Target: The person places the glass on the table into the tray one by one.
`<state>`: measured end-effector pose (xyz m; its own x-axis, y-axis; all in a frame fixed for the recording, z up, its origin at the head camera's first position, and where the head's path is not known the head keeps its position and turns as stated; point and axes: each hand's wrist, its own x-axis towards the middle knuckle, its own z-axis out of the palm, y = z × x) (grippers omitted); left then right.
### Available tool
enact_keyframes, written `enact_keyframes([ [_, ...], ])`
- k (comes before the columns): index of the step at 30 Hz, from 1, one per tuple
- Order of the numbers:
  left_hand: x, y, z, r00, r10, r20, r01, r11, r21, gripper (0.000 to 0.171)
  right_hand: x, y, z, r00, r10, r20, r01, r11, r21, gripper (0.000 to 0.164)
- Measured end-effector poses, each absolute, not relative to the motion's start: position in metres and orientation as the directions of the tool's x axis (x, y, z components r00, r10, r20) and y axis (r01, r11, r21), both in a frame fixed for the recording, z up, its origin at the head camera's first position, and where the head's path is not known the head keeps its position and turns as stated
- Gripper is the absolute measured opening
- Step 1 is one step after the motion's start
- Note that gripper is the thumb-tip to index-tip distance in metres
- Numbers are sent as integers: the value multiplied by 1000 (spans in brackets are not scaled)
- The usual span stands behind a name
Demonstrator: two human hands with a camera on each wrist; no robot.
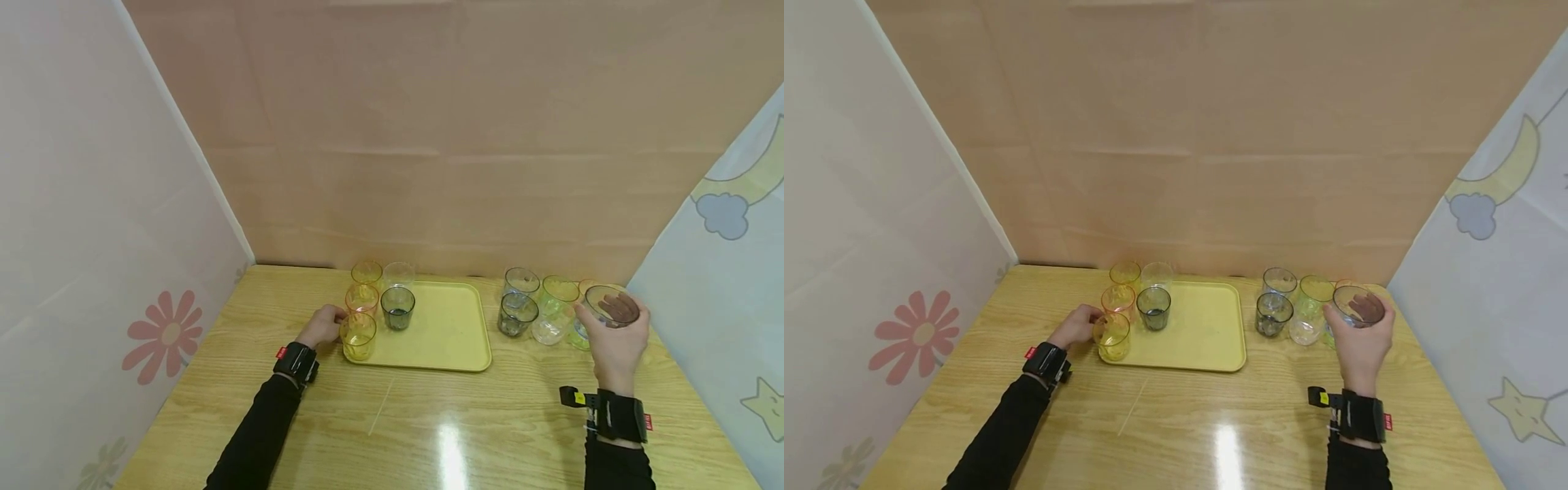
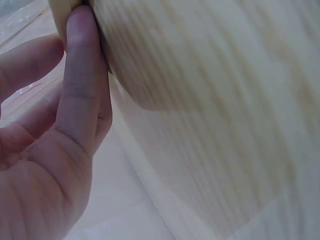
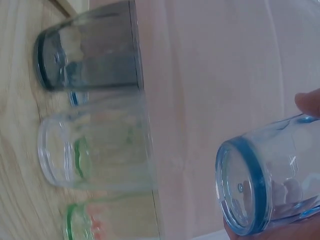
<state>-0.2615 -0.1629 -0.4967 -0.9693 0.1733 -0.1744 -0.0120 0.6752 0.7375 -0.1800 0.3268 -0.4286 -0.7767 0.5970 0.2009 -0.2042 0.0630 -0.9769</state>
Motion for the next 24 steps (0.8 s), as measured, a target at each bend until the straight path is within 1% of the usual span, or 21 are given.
enact_keyframes([
  [1,-262,-163,-497,-969,175,-173,-10,675,738,22,-183,328,-434,-786,581,211,-218,58,-974,71],
  [3,-262,-163,-496,-969,176,-171,-7,675,738,22,-196,337,-457,-799,543,257,-273,53,-961,72],
  [5,-262,-163,-496,-970,175,-171,-8,676,737,22,-213,349,-489,-808,492,325,-330,81,-941,74],
  [7,-261,-163,-495,-970,173,-169,-6,681,732,22,-232,362,-522,-822,441,362,-371,69,-926,75],
  [8,-261,-163,-495,-970,174,-169,-5,683,731,22,-240,364,-535,-824,420,380,-386,75,-920,75],
  [10,-260,-163,-494,-970,176,-165,1,687,727,21,-248,359,-547,-840,384,384,-381,87,-921,76],
  [12,-260,-163,-494,-971,174,-165,0,687,726,21,-250,345,-549,-860,350,371,-364,88,-927,77],
  [15,-260,-164,-495,-971,166,-171,-12,683,730,20,-245,317,-540,-883,284,374,-364,89,-927,79],
  [19,-260,-164,-497,-970,158,-183,-32,666,745,21,-232,282,-514,-922,197,334,-337,21,-941,80],
  [20,-260,-164,-497,-970,157,-184,-35,661,749,22,-228,274,-507,-930,172,323,-331,-16,-944,81],
  [22,-260,-165,-498,-970,157,-186,-38,656,753,22,-229,263,-508,-933,139,331,-338,-30,-941,79],
  [24,-261,-166,-498,-970,156,-188,-41,655,755,22,-236,255,-520,-930,112,349,-351,5,-937,77],
])
